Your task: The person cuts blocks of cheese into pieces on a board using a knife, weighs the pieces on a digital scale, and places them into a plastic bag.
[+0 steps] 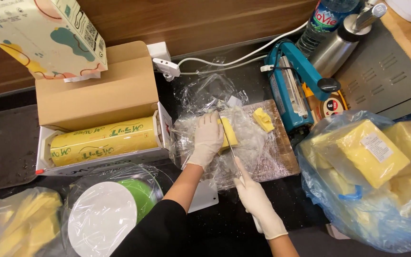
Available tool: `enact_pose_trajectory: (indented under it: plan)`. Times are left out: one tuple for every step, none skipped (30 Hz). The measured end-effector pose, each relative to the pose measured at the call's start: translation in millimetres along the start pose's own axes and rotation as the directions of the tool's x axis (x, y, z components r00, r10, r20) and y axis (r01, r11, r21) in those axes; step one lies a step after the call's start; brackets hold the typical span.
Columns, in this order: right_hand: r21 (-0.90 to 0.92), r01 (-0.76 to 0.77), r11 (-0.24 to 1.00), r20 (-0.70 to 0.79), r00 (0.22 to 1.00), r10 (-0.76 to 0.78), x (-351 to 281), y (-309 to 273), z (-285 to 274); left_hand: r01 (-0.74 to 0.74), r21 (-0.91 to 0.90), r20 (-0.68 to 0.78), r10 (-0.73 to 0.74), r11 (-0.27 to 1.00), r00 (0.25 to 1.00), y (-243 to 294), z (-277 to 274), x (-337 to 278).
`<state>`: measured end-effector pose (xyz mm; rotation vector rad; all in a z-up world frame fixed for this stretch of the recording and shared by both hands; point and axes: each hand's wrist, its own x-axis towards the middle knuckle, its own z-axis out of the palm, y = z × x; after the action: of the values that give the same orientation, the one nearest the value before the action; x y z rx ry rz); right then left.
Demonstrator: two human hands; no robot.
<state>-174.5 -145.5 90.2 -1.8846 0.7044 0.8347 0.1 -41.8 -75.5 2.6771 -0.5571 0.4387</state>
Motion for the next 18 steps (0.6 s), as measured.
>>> enact_pose_trajectory:
  plan:
    - [-0.002, 0.0, 1.0, 0.003, 1.0, 0.0, 8, 10, 5, 0.003, 0.002, 0.001, -0.003, 1.0, 1.0, -1, 1, -3]
    - [0.042, 0.025, 0.999, -0.009, 1.0, -0.025, 16, 21, 10, -0.039, 0.063, -0.02, 0.04, 0.997, 0.999, -1, 3, -6]
    - [0.084, 0.052, 0.995, -0.023, 0.998, -0.05, 25, 31, 13, -0.079, 0.126, -0.041, 0.085, 0.989, 0.996, -1, 5, -7]
    - [0.081, 0.053, 0.995, -0.022, 0.998, -0.052, 15, 20, 5, -0.075, 0.127, -0.042, 0.081, 0.989, 0.996, 0, 5, -3]
    - [0.162, 0.024, 0.986, -0.006, 1.0, -0.023, 4, 11, 0, -0.067, 0.122, -0.033, 0.072, 0.99, 0.997, 0, 5, -3]
    - [0.242, -0.007, 0.97, 0.012, 1.0, 0.005, -7, 1, -5, -0.059, 0.117, -0.023, 0.062, 0.991, 0.998, 0, 5, -3]
    - [0.241, -0.006, 0.971, 0.009, 1.0, 0.004, -9, 0, -11, -0.059, 0.115, -0.026, 0.062, 0.992, 0.998, 0, 6, -2]
    - [0.291, -0.015, 0.956, 0.046, 0.999, 0.002, -11, -1, -17, -0.057, 0.1, -0.035, 0.06, 0.993, 0.998, 0, 8, -1]
    - [0.342, -0.03, 0.939, 0.09, 0.996, -0.001, -13, -1, -21, -0.053, 0.088, -0.038, 0.056, 0.995, 0.998, -3, 8, -4]
    - [0.341, -0.033, 0.939, 0.094, 0.996, 0.001, -13, -1, -19, -0.05, 0.089, -0.035, 0.054, 0.995, 0.998, -5, 9, -5]
    - [0.342, -0.026, 0.939, 0.089, 0.996, -0.005, -13, 0, -19, -0.043, 0.094, -0.02, 0.045, 0.995, 0.999, -5, 11, -6]
    - [0.343, -0.019, 0.939, 0.085, 0.996, -0.011, -13, 0, -19, -0.036, 0.098, -0.005, 0.037, 0.995, 0.999, -5, 12, -5]
    - [0.342, -0.018, 0.94, 0.085, 0.996, -0.012, -11, 2, -20, -0.035, 0.099, -0.007, 0.036, 0.995, 0.999, -5, 11, -5]
    - [0.339, -0.014, 0.941, 0.085, 0.996, -0.016, -9, 4, -20, -0.036, 0.088, 0.006, 0.036, 0.995, 0.999, -4, 9, -5]
    - [0.338, -0.011, 0.941, 0.088, 0.996, -0.02, -7, 6, -20, -0.038, 0.078, 0.02, 0.036, 0.996, 0.999, -4, 7, -6]
    - [0.338, -0.012, 0.941, 0.09, 0.996, -0.02, -3, 9, -20, -0.037, 0.079, 0.021, 0.036, 0.996, 0.999, -5, 7, -7]
    - [0.349, -0.001, 0.937, 0.097, 0.995, -0.035, 1, 12, -21, -0.04, 0.071, 0.019, 0.039, 0.997, 0.999, -6, 8, -7]
    - [0.361, 0.009, 0.933, 0.104, 0.993, -0.049, 6, 16, -23, -0.043, 0.062, 0.017, 0.042, 0.997, 0.999, -6, 9, -6]
